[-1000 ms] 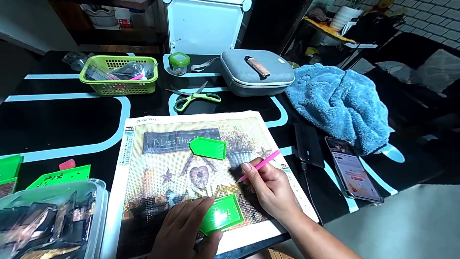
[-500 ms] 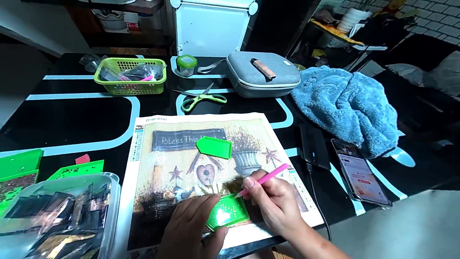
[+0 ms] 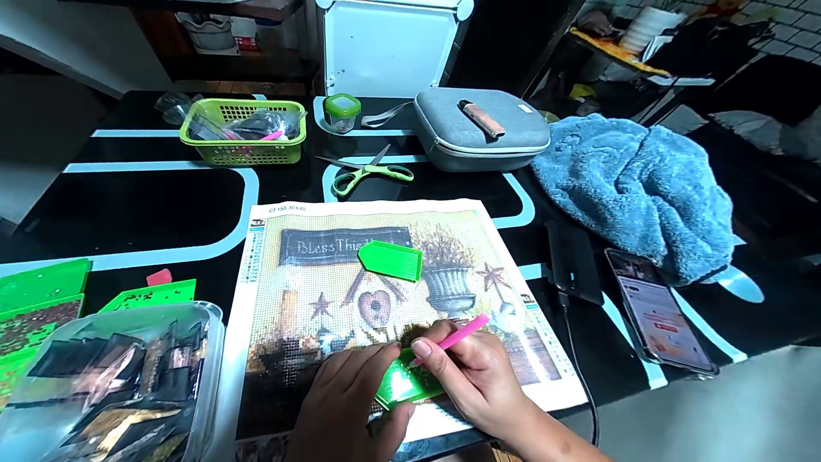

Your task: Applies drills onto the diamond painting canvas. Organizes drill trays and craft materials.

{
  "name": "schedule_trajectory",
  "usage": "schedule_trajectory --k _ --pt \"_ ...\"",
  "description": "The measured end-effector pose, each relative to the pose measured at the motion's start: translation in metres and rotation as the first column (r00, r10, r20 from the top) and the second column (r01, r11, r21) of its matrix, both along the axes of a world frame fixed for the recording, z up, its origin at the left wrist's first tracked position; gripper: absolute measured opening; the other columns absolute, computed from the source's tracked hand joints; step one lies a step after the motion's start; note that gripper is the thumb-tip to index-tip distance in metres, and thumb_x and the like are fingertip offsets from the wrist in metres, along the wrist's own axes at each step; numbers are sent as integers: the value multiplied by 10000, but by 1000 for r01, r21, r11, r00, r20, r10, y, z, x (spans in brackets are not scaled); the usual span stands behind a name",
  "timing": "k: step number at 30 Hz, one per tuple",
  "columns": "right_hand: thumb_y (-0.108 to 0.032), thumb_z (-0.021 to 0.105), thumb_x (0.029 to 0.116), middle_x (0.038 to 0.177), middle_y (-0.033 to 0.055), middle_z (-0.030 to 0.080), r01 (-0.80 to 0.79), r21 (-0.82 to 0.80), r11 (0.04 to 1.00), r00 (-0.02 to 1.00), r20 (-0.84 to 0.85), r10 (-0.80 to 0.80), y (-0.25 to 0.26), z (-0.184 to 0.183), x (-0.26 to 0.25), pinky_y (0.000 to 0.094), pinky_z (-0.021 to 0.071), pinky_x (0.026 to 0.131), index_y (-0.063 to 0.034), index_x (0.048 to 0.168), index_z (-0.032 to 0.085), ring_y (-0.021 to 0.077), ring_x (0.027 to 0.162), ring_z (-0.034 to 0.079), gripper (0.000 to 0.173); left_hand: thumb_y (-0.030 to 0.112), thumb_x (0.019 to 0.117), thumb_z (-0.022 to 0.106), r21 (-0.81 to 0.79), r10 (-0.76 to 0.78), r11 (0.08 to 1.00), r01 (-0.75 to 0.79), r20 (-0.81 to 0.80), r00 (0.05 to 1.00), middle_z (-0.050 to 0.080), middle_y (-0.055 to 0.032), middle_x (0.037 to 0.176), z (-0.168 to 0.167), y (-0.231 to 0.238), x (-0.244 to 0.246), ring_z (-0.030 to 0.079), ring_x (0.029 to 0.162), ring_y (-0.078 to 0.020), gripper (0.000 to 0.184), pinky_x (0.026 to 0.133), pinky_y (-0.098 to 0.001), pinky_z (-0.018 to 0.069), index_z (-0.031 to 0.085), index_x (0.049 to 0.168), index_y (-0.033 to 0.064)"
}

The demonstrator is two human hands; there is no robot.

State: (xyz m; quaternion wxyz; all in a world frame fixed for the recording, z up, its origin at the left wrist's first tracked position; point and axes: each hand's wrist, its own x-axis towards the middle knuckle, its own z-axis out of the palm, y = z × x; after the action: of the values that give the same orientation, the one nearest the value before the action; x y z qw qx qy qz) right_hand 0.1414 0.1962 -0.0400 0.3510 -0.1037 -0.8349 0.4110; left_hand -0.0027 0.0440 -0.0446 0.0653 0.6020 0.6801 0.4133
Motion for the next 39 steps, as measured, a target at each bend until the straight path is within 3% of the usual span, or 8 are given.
schedule_trajectory --k 3,6,10,14,22,31,37,39 --pt "-252 522 1089 770 48 650 -6 -23 1000 1000 -8 6 0 0 0 175 530 673 -9 924 647 28 722 631 319 363 916 719 4 -2 1000 2 0 1000 735 -54 1173 -1 0 0 666 1097 -181 431 976 -343 511 693 1255 98" --pt "-229 530 1085 764 -11 662 13 -199 980 998 -61 -26 3 5 2 162 545 647 -44 918 662 -1 700 638 283 366 912 721 -6 -2 1000 2 1 1000 735 -49 1187 0 1 0 666 1107 -182 447 982 -347 509 689 1275 106" --pt "-267 535 1073 720 -51 679 239 -369 898 966 0 -258 25 16 11 153 518 550 -162 887 668 9 586 614 251 348 917 733 -57 -22 998 24 24 999 725 -76 1209 5 0 0 665 1119 -211 459 1002 -385 506 683 1291 88" --pt "-261 520 1075 676 -44 645 383 -317 867 923 90 -375 41 11 15 157 485 488 -155 856 638 27 520 574 270 336 912 740 -77 -28 997 30 31 999 726 -81 1213 7 -1 0 665 1122 -222 459 1010 -393 500 687 1291 83" --pt "-247 538 1067 679 -78 626 303 -159 940 953 29 -302 37 3 15 127 483 523 -147 864 628 -14 563 577 243 346 919 732 -92 -26 995 29 33 999 727 -92 1213 9 -2 0 667 1129 -238 459 1012 -403 501 689 1285 72" --pt "-266 536 1068 661 -84 609 294 -107 950 956 55 -289 37 2 14 129 479 521 -137 870 634 -20 556 567 256 348 922 731 -92 -28 995 31 34 999 724 -84 1221 8 -2 -1 660 1146 -223 459 1028 -393 493 686 1291 79" --pt "-276 504 1079 713 -43 600 303 271 914 941 66 -332 32 3 14 121 476 584 -79 880 652 -32 623 551 317 349 928 723 -95 -28 995 31 32 999 723 -86 1225 9 -2 -1 661 1148 -222 455 1031 -395 492 688 1293 79" --pt "-286 519 1075 725 -52 618 305 211 929 940 89 -329 32 4 16 129 490 584 -91 886 664 -30 629 568 308 341 926 726 -82 -28 996 32 44 999 724 -94 1227 9 -2 -1 663 1147 -234 455 1027 -404 493 687 1291 73"
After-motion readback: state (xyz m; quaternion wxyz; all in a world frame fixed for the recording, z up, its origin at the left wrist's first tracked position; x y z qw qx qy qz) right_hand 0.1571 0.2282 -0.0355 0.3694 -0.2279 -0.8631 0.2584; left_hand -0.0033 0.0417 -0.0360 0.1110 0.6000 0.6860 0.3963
